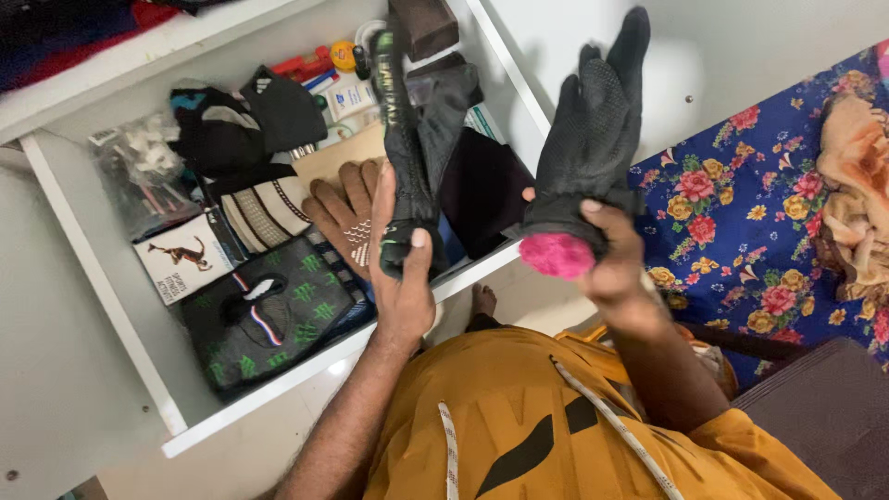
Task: The person opens a white wardrobe and pulls out a drawer containing various items. They remove gloves, a cap, a scarf, a face mask, a beanie, and socks one by one, placing them on a nearby table. The person handles each item individually before setting it down.
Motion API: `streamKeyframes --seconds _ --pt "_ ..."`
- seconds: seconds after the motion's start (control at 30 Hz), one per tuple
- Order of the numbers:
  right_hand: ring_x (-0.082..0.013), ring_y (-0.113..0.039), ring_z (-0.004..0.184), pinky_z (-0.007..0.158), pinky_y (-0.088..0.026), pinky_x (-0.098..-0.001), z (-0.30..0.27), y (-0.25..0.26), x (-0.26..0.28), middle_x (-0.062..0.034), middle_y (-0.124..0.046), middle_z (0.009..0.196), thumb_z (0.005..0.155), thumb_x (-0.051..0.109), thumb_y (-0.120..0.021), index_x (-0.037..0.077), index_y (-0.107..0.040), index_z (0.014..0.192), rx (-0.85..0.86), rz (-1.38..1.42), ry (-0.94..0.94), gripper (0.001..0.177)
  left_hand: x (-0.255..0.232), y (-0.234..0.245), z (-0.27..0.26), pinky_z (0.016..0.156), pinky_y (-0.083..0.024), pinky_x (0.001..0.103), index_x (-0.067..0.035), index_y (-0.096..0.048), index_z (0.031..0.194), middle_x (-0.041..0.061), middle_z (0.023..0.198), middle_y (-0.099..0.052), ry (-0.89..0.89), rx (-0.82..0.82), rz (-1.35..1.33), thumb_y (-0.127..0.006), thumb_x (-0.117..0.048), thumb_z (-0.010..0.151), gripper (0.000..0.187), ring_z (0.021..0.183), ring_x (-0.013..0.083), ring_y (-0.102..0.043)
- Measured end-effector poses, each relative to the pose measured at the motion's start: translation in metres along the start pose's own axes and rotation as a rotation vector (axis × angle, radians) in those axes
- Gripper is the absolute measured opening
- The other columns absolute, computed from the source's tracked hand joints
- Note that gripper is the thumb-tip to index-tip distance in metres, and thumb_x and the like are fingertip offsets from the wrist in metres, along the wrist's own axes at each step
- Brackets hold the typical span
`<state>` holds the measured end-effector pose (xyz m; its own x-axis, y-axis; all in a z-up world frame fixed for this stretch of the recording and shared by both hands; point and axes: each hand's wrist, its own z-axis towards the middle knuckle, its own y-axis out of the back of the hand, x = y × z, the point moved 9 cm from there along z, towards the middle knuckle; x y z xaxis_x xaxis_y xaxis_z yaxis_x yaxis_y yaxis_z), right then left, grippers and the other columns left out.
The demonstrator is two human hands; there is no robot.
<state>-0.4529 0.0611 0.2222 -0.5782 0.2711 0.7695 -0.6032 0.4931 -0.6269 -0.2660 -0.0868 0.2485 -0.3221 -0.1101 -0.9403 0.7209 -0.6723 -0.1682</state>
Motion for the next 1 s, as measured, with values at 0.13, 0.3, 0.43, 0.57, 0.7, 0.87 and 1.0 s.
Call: streamKeyframes --seconds 0.13,0.3,0.43,0.57,0.7,0.87,1.0 --pt "-0.0282 -0.062 0.125 0.106 -0.047 -0.0441 -0.014 -0.02 -0.06 -0.0235 -0.055 0.141 0.084 0.013 -0.062 -0.011 -0.043 0.148 0.038 -0.461 -0.055 0.07 -0.017 -0.025 -0.013 0.135 -0.018 0.043 0.0 -0.034 0.164 0.022 0.174 -0.026 -0.088 0.223 0.192 -0.057 -0.022 0.106 0.066 0.163 0.0331 -0.024" --pt "-0.0367 -0.066 0.118 0.108 -0.052 -0.0506 -0.01 -0.007 -0.061 -0.0262 -0.063 0.132 0.089 0.014 -0.056 -0.013 -0.051 0.136 -0.023 0.097 -0.17 0.054 -0.005 0.027 -0.01 0.13 -0.025 0.049 -0.001 -0.035 0.162 0.023 0.169 -0.037 0.176 0.022 -0.275 -0.058 -0.028 0.104 0.068 0.156 0.0397 -0.035" --pt "-0.0303 -0.06 0.128 0.119 -0.046 -0.0444 -0.027 -0.034 -0.067 -0.0217 -0.059 0.141 0.099 0.011 -0.053 -0.009 -0.048 0.148 0.109 -0.175 0.055 0.053 -0.026 -0.006 -0.031 0.133 -0.018 0.055 -0.003 -0.038 0.162 0.025 0.175 -0.024 -0.013 0.244 0.089 -0.053 -0.039 0.107 0.067 0.164 0.045 -0.02" --pt "-0.0276 -0.057 0.133 0.117 -0.042 -0.0413 -0.049 -0.03 -0.077 -0.0186 -0.056 0.148 0.098 0.018 -0.05 -0.006 -0.043 0.151 -0.01 -0.196 -0.076 0.058 -0.03 -0.028 -0.039 0.135 -0.018 0.056 -0.002 -0.039 0.162 0.026 0.177 -0.02 -0.045 0.437 0.117 -0.047 -0.051 0.112 0.071 0.168 0.0454 -0.014" --pt "-0.0263 -0.056 0.135 0.117 -0.043 -0.042 -0.074 -0.023 -0.059 -0.0176 -0.054 0.15 0.096 0.021 -0.053 -0.002 -0.041 0.152 -0.046 -0.168 -0.036 0.061 -0.027 -0.05 -0.039 0.133 -0.02 0.056 -0.002 -0.041 0.16 0.027 0.176 -0.021 -0.036 0.555 0.119 -0.045 -0.055 0.109 0.073 0.167 0.0455 -0.016" --pt "-0.0289 -0.06 0.128 0.112 -0.047 -0.0453 -0.109 0.02 -0.043 -0.0201 -0.058 0.142 0.097 0.024 -0.057 -0.002 -0.044 0.15 -0.142 -0.056 -0.043 0.061 -0.026 -0.097 -0.042 0.133 -0.02 0.057 0.002 -0.039 0.161 0.029 0.175 -0.023 -0.041 0.695 0.108 -0.047 -0.056 0.108 0.078 0.166 0.0465 -0.019" --pt "-0.0278 -0.063 0.121 0.105 -0.05 -0.0427 -0.14 0.067 -0.022 -0.02 -0.062 0.138 0.095 0.031 -0.061 -0.004 -0.048 0.149 -0.262 -0.115 -0.006 0.066 -0.017 -0.152 -0.053 0.133 -0.019 0.056 0.008 -0.022 0.165 0.033 0.172 -0.024 -0.061 0.829 0.115 -0.06 -0.055 0.101 0.098 0.165 0.0477 -0.018"
